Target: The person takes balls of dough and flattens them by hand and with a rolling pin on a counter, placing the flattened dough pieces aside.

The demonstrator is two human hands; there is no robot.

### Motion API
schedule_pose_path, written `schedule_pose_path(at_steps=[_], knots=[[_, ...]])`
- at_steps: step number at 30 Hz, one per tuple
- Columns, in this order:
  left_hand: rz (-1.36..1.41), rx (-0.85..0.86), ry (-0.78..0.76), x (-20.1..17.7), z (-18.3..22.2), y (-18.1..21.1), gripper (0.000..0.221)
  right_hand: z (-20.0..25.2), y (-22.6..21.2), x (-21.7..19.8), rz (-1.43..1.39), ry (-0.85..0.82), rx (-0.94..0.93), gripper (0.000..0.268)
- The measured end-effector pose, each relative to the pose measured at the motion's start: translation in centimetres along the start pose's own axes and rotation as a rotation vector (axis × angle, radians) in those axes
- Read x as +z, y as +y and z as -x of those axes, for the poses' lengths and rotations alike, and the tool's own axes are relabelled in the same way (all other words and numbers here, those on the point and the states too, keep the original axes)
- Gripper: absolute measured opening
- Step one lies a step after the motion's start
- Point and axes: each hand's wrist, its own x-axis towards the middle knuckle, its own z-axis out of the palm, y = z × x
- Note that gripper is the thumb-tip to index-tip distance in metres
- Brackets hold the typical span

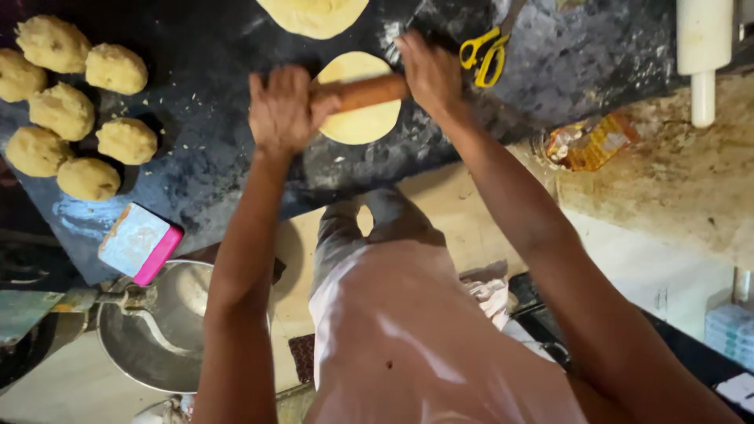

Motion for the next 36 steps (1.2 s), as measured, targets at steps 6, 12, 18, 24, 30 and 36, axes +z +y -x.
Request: schedule_pose_path(at_steps=[6,12,18,24,30,36], knots=[[0.275,-0.437,-0.435,1.4,-8.2,-5.5,0.062,-9.2,3.9,4.6,0.071,-0.002,-0.102,0.019],[0.078,-0.07,-0.161,-1.9,6.2,2.4,0.073,8.4,-3.5,-1.6,-0.054,-0.058,0.116,0.02],[0.046,-0.201,-0.183,-4.5,14.5,5.2,0.062,0.1,-1.7,1.2,0.133,0.316,-0.127,0.047],[0.106,-0.28,-0.036,-5.3,15.4,5.8,0.069,-2.5,-4.7,2.1,-0.864,-0.543,-0.036,0.016],[0.014,-0.37,0.001,-5.2,15.9,7.1,0.067,-10.6,-6.7,-2.1,-1.359,-0.461,0.06,0.019],[-0.001,-0.475,0.116,-4.0,15.8,8.4,0.071,-17.0,0.8,4.7,-1.162,-0.192,0.386,0.025]])
